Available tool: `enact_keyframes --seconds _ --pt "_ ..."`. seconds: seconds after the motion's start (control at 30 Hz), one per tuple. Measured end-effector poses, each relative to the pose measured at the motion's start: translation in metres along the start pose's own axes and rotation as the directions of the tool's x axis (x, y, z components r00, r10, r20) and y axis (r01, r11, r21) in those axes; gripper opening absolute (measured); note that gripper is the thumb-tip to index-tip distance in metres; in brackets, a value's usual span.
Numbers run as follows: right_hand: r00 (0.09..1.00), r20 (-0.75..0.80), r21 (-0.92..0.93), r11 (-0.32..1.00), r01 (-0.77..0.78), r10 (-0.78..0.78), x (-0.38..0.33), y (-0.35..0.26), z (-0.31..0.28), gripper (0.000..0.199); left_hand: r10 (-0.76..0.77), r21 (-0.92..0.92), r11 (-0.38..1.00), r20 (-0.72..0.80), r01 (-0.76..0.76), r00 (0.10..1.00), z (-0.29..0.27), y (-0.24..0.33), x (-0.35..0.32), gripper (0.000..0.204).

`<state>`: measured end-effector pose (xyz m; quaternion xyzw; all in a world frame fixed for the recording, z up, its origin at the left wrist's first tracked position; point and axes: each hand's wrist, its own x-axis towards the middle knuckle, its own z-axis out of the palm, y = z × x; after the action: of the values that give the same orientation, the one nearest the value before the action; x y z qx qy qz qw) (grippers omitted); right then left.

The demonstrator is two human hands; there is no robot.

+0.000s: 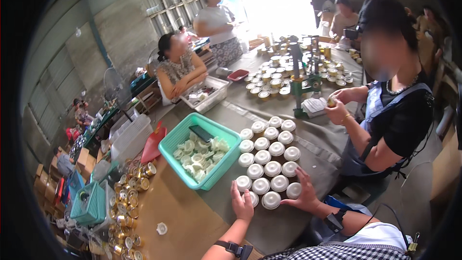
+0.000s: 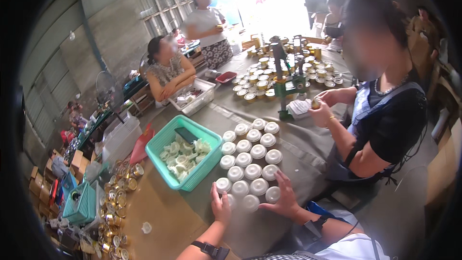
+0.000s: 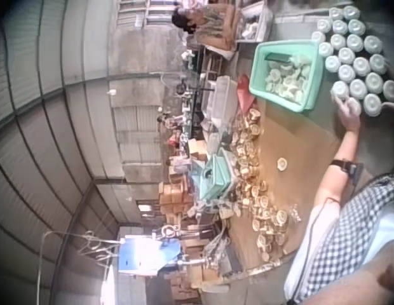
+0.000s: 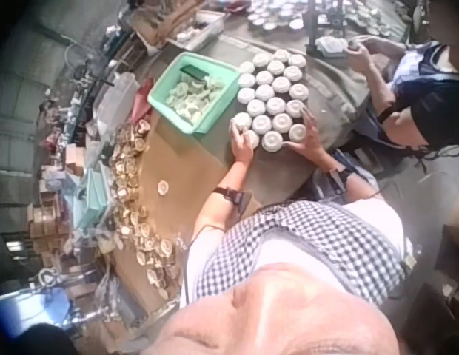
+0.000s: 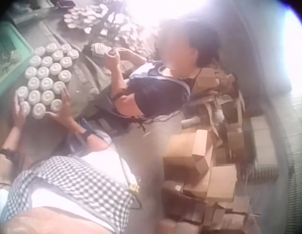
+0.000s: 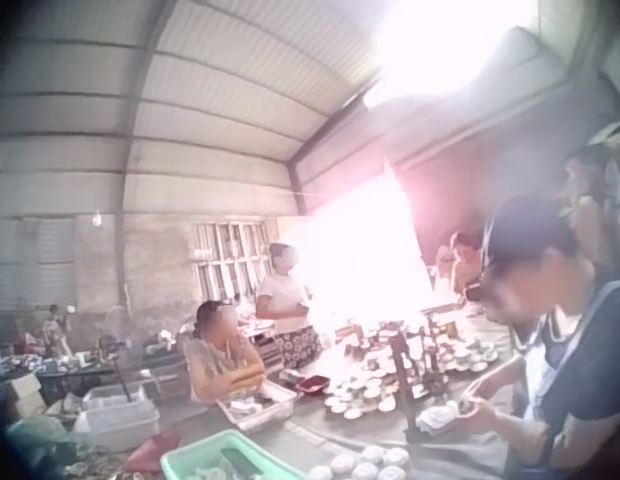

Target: Assemble small plastic and metal components by hand and pass them to a coworker.

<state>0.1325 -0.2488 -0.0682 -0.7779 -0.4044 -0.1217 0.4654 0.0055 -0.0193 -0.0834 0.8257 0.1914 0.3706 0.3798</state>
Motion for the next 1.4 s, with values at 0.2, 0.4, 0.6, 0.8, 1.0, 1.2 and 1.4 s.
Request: enact_keyframes --seconds 0.2,0.4,0.6,0.8,1.0,1.2,1.4 --pt "0.999 -0.016 0.012 1.000 -0.029 0.029 -0.002 0.008 0.007 0.131 0.054 0.086 0.995 0.021 -0.056 0.998 0.030 -0.016 0.015 0.066" --pt "0.996 -0.045 0.030 0.997 -0.076 0.077 -0.002 0.000 0.011 0.130 0.003 0.038 0.999 0.181 -0.010 0.983 0.031 -0.040 0.040 0.077" --pt "0.991 -0.097 0.062 0.994 -0.090 0.095 -0.005 0.009 0.011 0.133 0.058 -0.066 0.997 0.324 -0.039 0.944 -0.008 -0.002 0.005 0.118" --pt "0.998 -0.046 0.022 0.999 -0.037 0.038 -0.006 0.004 0.012 0.136 0.042 0.291 0.938 0.446 -0.189 0.894 -0.023 0.006 -0.030 0.145" --pt "0.997 0.062 -0.021 0.999 -0.050 0.051 -0.007 0.002 0.002 0.133 0.038 0.407 0.888 0.398 -0.214 0.917 0.016 0.008 -0.020 0.134" --pt "0.998 0.025 -0.028 0.998 -0.064 0.065 -0.003 -0.004 0.012 0.132 0.109 0.376 0.900 0.301 -0.223 0.947 0.025 0.004 -0.015 0.129" --pt "1.000 0.004 -0.016 1.000 -0.020 0.020 -0.005 -0.003 0.000 0.124 0.097 0.175 0.975 0.226 -0.138 0.969 -0.006 0.040 -0.042 0.108"
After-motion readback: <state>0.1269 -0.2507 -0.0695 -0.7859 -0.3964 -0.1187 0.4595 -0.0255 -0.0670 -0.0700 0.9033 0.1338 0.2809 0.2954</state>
